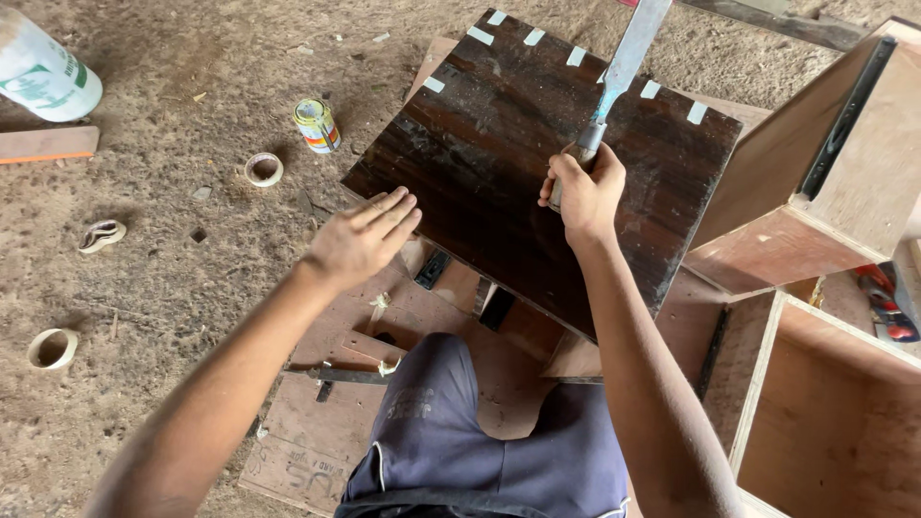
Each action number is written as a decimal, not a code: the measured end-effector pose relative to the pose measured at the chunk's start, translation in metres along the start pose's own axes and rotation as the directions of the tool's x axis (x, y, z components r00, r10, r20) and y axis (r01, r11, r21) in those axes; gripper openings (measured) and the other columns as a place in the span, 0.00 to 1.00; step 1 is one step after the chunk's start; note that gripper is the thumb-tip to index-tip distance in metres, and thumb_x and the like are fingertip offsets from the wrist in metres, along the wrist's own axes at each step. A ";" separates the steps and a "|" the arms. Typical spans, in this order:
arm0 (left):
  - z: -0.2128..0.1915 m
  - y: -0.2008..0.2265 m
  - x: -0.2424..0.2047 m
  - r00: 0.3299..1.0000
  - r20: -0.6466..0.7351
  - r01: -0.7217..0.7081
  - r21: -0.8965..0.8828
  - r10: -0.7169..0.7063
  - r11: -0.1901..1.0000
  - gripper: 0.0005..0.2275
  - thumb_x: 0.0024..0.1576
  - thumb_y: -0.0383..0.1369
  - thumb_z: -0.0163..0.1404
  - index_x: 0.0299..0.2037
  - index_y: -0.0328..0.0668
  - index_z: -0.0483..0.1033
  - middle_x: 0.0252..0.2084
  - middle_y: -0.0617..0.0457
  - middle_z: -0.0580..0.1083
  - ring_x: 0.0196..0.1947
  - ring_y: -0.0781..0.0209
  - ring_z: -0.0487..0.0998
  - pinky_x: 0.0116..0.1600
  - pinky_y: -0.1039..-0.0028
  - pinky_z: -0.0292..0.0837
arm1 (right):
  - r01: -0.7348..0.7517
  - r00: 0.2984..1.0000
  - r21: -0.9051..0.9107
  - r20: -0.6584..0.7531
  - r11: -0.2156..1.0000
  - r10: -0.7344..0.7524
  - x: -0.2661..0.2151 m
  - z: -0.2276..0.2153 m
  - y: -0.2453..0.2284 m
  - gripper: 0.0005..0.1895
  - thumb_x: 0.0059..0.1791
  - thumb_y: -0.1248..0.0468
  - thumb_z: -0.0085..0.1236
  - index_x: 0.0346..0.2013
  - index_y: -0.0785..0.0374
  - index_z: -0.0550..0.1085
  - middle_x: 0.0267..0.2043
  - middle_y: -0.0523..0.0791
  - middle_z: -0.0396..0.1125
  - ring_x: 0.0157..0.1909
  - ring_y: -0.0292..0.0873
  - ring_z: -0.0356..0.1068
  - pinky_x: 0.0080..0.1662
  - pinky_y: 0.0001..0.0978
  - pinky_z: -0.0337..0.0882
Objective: The person peels strips of tape from a wooden panel and uses a chisel to scrape the edges of the board.
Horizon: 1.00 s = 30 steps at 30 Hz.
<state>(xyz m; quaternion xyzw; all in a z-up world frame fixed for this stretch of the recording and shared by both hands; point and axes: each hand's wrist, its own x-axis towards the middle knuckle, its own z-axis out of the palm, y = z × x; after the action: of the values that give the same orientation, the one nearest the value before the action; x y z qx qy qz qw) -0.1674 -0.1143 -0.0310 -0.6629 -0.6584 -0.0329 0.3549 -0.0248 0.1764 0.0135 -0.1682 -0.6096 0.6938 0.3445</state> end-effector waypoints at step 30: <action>-0.034 0.114 0.134 0.967 0.248 0.080 -0.508 0.056 0.858 0.36 0.61 0.58 0.38 0.59 0.22 0.69 0.65 0.29 0.66 0.71 0.35 0.58 0.73 0.44 0.45 | -0.023 0.973 0.223 -0.219 0.975 0.073 -0.026 0.000 -0.035 0.06 0.45 0.75 0.54 0.37 0.69 0.70 0.23 0.45 0.66 0.18 0.37 0.66 0.20 0.31 0.67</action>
<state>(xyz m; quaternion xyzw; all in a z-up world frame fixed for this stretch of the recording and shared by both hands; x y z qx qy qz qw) -0.0336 -0.0044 0.0145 -0.7279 -0.6697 -0.1246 0.0778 0.0035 0.1595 0.0425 -0.2217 -0.4822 0.7411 0.4112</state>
